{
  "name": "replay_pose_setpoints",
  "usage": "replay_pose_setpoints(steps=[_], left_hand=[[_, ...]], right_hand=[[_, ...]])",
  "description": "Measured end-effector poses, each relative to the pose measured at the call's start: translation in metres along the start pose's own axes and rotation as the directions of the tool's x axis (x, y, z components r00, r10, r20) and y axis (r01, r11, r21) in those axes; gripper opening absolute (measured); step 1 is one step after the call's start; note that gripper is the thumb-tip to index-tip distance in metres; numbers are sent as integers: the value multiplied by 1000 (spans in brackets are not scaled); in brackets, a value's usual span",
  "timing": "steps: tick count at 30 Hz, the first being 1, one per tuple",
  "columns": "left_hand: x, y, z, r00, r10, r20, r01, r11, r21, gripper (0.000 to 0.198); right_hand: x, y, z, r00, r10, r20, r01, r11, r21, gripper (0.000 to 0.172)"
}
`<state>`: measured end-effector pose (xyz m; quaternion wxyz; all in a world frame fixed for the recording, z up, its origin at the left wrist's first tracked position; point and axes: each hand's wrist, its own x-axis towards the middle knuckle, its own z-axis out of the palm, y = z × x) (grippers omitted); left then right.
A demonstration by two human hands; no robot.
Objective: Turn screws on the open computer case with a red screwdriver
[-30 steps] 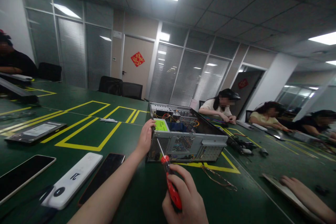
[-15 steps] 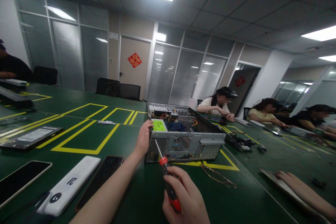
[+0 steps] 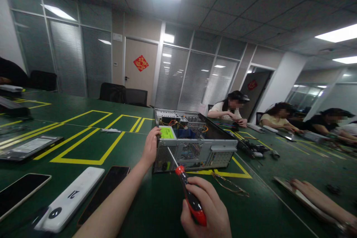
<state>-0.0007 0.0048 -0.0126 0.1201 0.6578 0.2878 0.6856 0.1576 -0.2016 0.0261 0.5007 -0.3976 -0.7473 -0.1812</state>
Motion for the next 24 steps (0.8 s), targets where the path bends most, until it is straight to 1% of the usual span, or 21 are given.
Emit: replay_pose_setpoints(steps=[2, 4, 6, 9, 15, 20, 24], left_hand=[[0, -1, 0, 1000, -2, -3, 2, 1000, 6, 40], [0, -1, 0, 1000, -5, -7, 5, 1000, 8, 40], [0, 0, 0, 1000, -5, -14, 5, 1000, 5, 41], [0, 1, 0, 1000, -3, -18, 3, 1000, -2, 41], [0, 0, -1, 1000, -14, -13, 14, 1000, 1, 40], [-1, -1, -1, 1000, -8, -2, 8, 1000, 7, 40], [-1, 0, -1, 1000, 0, -9, 0, 1000, 10, 40]], right_hand=[[-2, 6, -6, 999, -4, -36, 3, 1000, -26, 29], [-1, 11, -14, 997, 46, -60, -50, 996, -69, 25], [1, 16, -21, 994, 83, -69, -89, 991, -104, 22], [4, 18, -27, 994, 91, -67, -98, 988, -120, 21], [4, 17, -22, 995, 101, -24, -103, 991, -91, 21], [4, 20, -17, 990, 139, -27, -141, 986, -88, 18], [3, 23, -17, 990, 143, -22, -144, 985, -97, 19]])
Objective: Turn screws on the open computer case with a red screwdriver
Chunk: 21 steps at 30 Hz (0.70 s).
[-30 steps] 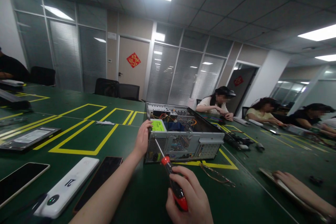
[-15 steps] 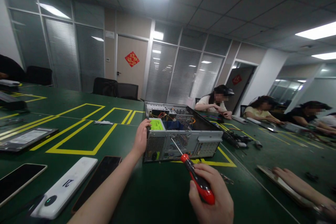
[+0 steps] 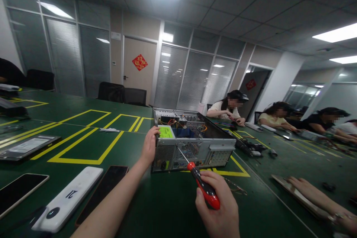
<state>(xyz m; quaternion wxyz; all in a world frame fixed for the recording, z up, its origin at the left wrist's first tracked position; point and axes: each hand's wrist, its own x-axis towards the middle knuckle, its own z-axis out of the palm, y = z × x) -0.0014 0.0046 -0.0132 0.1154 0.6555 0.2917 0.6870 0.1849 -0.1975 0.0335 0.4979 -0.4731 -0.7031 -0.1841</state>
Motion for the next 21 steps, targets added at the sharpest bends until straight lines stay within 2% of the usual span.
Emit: replay_pose_setpoints(steps=[10, 21], left_hand=[[0, 0, 1, 1000, 2, -6, -2, 1000, -2, 38], [0, 1, 1, 1000, -6, 3, 6, 1000, -12, 39]], right_hand=[[-2, -1, -3, 999, -37, -38, 38, 999, 12, 18], [-4, 5, -1, 1000, -30, -4, 30, 999, 11, 23]])
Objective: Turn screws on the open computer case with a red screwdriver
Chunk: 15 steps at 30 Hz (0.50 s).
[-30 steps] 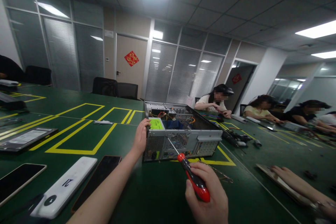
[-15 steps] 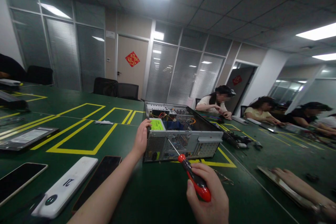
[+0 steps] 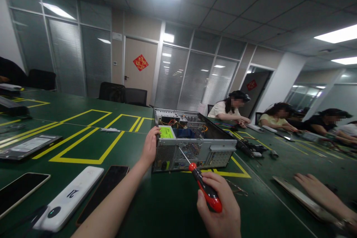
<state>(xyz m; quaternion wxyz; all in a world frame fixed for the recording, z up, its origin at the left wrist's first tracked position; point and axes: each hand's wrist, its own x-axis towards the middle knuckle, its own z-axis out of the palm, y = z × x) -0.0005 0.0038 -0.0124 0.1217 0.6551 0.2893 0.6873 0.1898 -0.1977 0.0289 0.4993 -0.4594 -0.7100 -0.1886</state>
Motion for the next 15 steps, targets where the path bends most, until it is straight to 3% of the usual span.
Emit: replay_pose_setpoints(steps=[9, 11, 15], left_hand=[[1, 1, 0, 1000, -5, -6, 5, 1000, -11, 40], [1, 1, 0, 1000, -11, -7, 11, 1000, -12, 40], [0, 0, 0, 1000, -17, -6, 17, 1000, -11, 40]], right_hand=[[1, -7, 1, 986, -146, 82, 147, 989, -7, 29], [2, -7, 1, 992, -97, 76, 97, 995, 5, 27], [7, -9, -5, 990, 129, 59, -129, 992, -13, 15]])
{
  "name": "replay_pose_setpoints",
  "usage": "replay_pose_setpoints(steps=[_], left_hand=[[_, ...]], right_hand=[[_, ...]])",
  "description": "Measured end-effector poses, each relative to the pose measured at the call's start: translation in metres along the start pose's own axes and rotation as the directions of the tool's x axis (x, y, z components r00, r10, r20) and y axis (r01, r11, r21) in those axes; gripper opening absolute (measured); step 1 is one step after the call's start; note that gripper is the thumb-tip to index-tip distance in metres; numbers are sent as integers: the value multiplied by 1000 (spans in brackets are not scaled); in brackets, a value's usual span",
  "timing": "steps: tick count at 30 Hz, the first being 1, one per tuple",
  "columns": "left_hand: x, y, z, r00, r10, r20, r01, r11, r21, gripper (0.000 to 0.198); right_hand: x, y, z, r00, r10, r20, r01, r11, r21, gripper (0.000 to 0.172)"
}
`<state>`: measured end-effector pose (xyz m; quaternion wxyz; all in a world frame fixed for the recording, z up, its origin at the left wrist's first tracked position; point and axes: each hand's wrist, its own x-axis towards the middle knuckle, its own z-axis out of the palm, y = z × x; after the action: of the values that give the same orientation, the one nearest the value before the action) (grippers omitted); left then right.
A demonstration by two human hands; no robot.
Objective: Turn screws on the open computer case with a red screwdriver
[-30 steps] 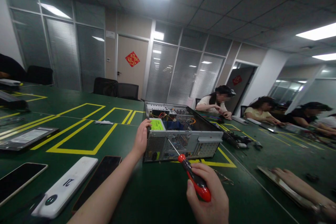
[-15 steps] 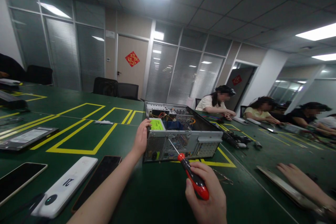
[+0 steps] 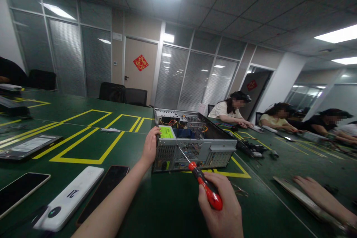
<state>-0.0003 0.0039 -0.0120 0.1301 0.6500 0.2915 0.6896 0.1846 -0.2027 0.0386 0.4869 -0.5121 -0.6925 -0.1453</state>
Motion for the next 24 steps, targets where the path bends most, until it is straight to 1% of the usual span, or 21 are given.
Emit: replay_pose_setpoints(steps=[1, 3, 5, 6, 8, 11, 13, 14, 15, 16, 17, 18, 19, 20, 21, 22, 23, 24], left_hand=[[0, 0, 0, 1000, 0, -1, 0, 1000, 0, 40], [0, 0, 0, 1000, 2, 0, -2, 1000, 2, 39], [0, 1, -1, 1000, 8, 7, -8, 1000, 6, 39], [0, 1, -1, 1000, 10, 10, -10, 1000, 8, 39], [0, 1, -1, 1000, 12, 8, -12, 1000, 13, 39], [0, 1, -1, 1000, 11, 2, -11, 1000, 19, 40], [0, 1, -1, 1000, 14, 5, -14, 1000, 17, 40], [0, 1, -1, 1000, 15, 6, -15, 1000, 16, 40], [0, 1, -1, 1000, 16, 7, -16, 1000, 15, 40], [0, 0, -1, 1000, 16, 6, -16, 1000, 14, 40], [0, 0, -1, 1000, 15, 4, -15, 1000, 14, 39], [0, 0, 0, 1000, 13, 1, -13, 1000, 14, 39], [0, 0, 0, 1000, 13, -1, -13, 1000, 12, 39], [0, -1, 0, 1000, 13, -1, -13, 1000, 11, 39], [0, -1, 1, 1000, 14, 1, -14, 1000, 11, 39], [0, -1, 1, 1000, 15, 2, -15, 1000, 10, 39], [0, -1, 1, 1000, 16, 2, -16, 1000, 9, 39], [0, -1, 2, 1000, 16, 3, -16, 1000, 10, 39]], right_hand=[[1, -1, -2, 998, 57, 16, -56, 998, -10, 13], [3, -5, -6, 984, 171, 56, -169, 985, -31, 16], [5, -9, -10, 951, 294, 97, -290, 956, -46, 22], [5, -10, -12, 927, 353, 124, -350, 935, -50, 24], [6, -12, -14, 865, 464, 192, -463, 885, -57, 30], [2, -7, -12, 739, 587, 330, -611, 790, -36, 37], [-5, 0, -6, 648, 610, 456, -702, 710, 48, 38], [-9, 4, -2, 598, 598, 533, -753, 647, 119, 39], [-12, 7, 1, 547, 582, 601, -809, 551, 203, 41], [-15, 10, 5, 458, 539, 707, -877, 405, 260, 44], [-17, 11, 7, 344, 458, 820, -938, 201, 282, 49], [-17, 12, 9, 288, 372, 882, -949, -15, 316, 52], [-17, 11, 9, 260, 272, 927, -924, -208, 320, 51], [-15, 10, 9, 260, 194, 946, -881, -353, 315, 48], [-13, 8, 8, 271, 129, 954, -837, -457, 300, 45], [-12, 5, 7, 283, 79, 956, -806, -520, 282, 43], [-11, 4, 7, 292, 45, 955, -789, -554, 267, 42], [-10, 2, 7, 297, 21, 955, -782, -568, 256, 42]])
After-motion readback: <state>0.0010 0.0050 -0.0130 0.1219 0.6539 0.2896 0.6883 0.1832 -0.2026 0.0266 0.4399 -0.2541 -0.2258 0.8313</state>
